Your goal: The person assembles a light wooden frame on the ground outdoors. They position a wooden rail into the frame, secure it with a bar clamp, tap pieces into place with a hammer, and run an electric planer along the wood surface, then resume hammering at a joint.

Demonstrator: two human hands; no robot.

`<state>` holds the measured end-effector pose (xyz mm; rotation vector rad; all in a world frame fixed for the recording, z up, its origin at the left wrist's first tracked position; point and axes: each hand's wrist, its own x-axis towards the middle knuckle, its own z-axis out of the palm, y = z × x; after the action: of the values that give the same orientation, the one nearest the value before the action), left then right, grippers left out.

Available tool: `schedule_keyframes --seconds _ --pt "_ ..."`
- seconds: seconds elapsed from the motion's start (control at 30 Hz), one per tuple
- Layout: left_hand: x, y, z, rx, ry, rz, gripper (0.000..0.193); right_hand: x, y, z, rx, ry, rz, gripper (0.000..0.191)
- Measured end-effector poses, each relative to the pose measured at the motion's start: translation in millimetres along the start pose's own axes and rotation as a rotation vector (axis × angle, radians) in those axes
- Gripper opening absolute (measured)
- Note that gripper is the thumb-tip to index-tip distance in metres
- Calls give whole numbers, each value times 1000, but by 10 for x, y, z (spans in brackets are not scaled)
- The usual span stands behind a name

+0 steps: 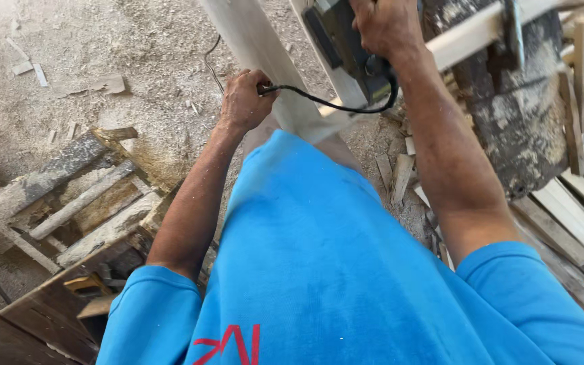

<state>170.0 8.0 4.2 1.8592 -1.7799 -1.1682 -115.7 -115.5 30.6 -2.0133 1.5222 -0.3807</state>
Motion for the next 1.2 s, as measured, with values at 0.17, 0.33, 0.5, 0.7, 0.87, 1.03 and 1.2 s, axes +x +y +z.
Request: schedule_keyframes --seconds 0.17,0.33,0.5,0.7,0.87,1.03,1.2 --pt "-458 446 504 28 -185 69 25 -1282 185 -336 202 -2 242 62" --pt "-619 720 904 81 -296 105 30 -2166 397 -479 164 51 267 70" --pt "-626 810 1102 170 -366 157 27 -2700 544 -418 224 31 383 70" --pt "-597 778 1072 185 -365 94 28 -2684 552 -154 279 -25 327 66" --pt "-563 608 914 165 -292 30 28 -2429 407 85 248 83 218 62" --pt "-491 418 748 164 -239 -1 23 -2135 276 213 250 148 193 59" --pt "-361 360 596 123 -239 -59 29 -1880 219 241 253 126 218 60"
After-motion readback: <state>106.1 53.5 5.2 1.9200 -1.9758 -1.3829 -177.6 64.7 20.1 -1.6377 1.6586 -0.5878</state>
